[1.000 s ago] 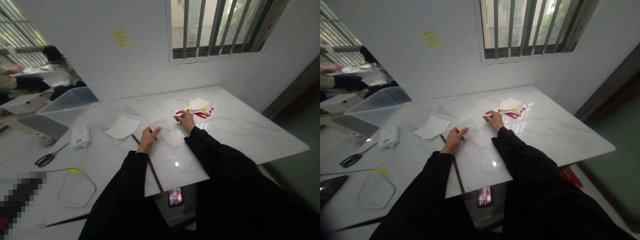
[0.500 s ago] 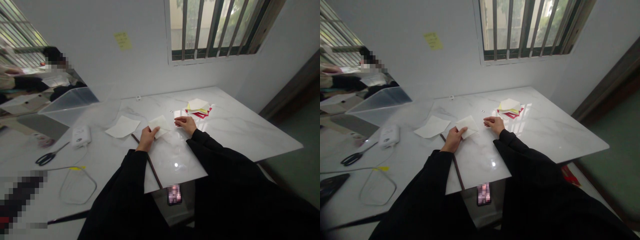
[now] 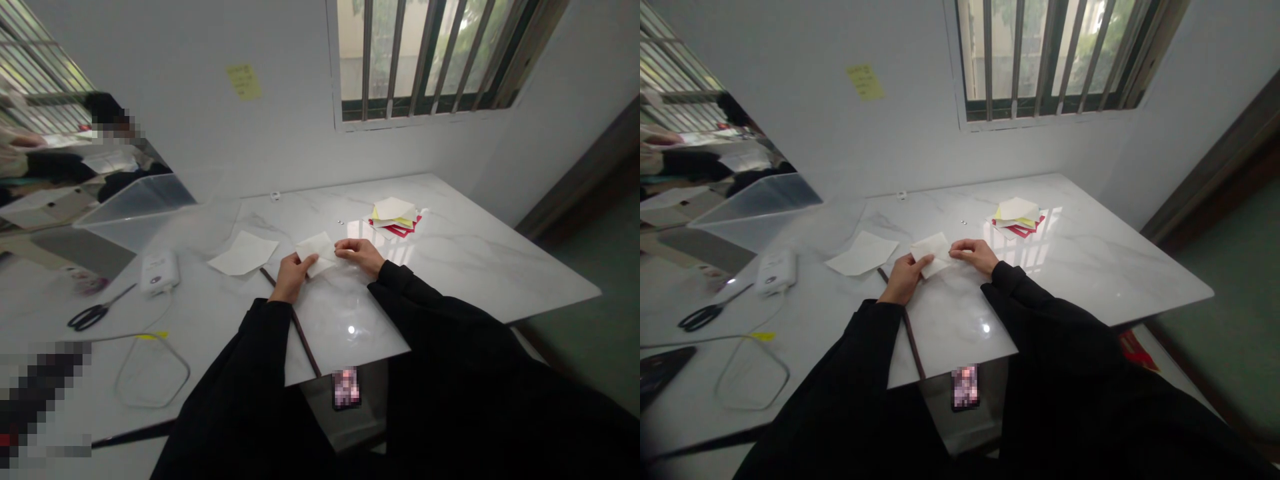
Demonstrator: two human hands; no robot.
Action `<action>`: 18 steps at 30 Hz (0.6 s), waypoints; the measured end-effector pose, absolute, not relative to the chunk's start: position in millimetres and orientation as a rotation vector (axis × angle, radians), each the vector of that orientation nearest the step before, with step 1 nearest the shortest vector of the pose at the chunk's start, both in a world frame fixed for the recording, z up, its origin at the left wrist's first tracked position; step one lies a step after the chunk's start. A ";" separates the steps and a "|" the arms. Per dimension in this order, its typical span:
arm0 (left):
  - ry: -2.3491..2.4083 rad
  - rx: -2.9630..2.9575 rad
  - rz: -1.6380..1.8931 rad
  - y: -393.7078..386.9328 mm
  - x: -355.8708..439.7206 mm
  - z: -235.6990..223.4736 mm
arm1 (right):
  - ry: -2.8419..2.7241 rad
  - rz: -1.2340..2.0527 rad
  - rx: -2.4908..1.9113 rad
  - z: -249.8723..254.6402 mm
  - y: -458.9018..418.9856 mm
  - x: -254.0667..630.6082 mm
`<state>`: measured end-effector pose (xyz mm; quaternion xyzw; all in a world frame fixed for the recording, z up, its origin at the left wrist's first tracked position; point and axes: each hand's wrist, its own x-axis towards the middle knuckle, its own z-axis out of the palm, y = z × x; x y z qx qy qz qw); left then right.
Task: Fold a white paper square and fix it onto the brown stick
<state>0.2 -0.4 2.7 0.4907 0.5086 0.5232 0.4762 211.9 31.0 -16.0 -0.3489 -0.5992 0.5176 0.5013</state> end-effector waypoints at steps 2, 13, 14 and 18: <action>1.251 1.209 1.270 -1.7 0.5 4.5 | -1.516 1.222 -0.844 -14.7 28.5 210.8; 1.226 1.247 1.251 2.3 -1.0 -1.8 | -1.673 1.239 -0.816 -13.5 29.9 210.2; 1.223 1.246 1.254 2.2 -0.8 -1.7 | -1.683 1.236 -0.812 -13.6 29.9 209.8; 1.201 1.209 1.290 1.3 0.6 -0.4 | -1.720 1.211 -0.807 -13.6 28.5 208.0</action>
